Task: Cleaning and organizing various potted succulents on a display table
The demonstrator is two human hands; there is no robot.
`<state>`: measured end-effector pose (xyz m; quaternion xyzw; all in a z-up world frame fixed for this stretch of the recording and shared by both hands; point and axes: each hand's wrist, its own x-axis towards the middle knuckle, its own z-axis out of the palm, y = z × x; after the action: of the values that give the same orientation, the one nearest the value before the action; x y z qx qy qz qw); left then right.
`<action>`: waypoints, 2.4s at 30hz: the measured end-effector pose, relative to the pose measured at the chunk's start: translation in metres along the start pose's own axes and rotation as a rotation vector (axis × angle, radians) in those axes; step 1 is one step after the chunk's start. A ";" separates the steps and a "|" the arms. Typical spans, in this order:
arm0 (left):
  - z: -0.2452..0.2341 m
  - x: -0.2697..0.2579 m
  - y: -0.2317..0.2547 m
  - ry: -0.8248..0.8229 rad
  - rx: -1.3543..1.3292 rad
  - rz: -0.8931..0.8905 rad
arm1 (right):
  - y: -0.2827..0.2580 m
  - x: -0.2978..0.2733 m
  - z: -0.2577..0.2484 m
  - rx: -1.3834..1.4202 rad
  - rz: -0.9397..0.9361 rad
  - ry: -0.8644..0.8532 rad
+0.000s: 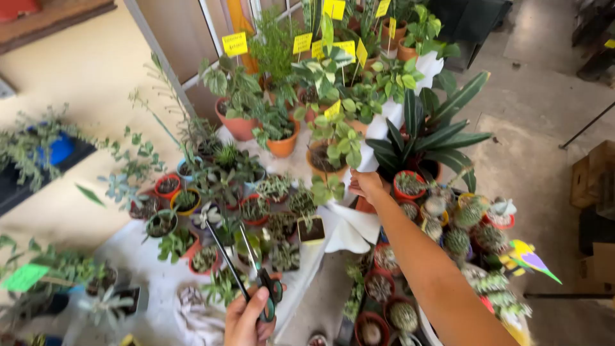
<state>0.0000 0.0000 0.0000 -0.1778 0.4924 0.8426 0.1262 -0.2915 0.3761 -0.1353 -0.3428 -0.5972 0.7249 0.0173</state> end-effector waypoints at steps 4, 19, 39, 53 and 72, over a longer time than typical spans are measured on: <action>-0.011 0.046 0.032 0.048 0.108 -0.107 | -0.052 0.002 0.020 -0.255 0.047 -0.065; 0.003 0.101 0.061 0.087 0.146 -0.227 | -0.026 0.045 0.028 -0.164 0.107 -0.280; -0.037 0.127 0.067 0.119 0.335 -0.389 | -0.057 0.090 0.137 -0.131 0.045 -0.143; 0.048 0.154 0.067 -0.257 0.260 -0.099 | -0.052 0.044 0.097 -0.142 0.036 -0.105; 0.175 0.415 -0.076 -0.389 0.895 0.033 | -0.039 0.013 -0.047 -0.061 -0.276 0.063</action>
<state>-0.3765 0.2055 -0.1559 0.0622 0.7763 0.5679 0.2664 -0.2919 0.4334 -0.1093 -0.2803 -0.6595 0.6861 0.1255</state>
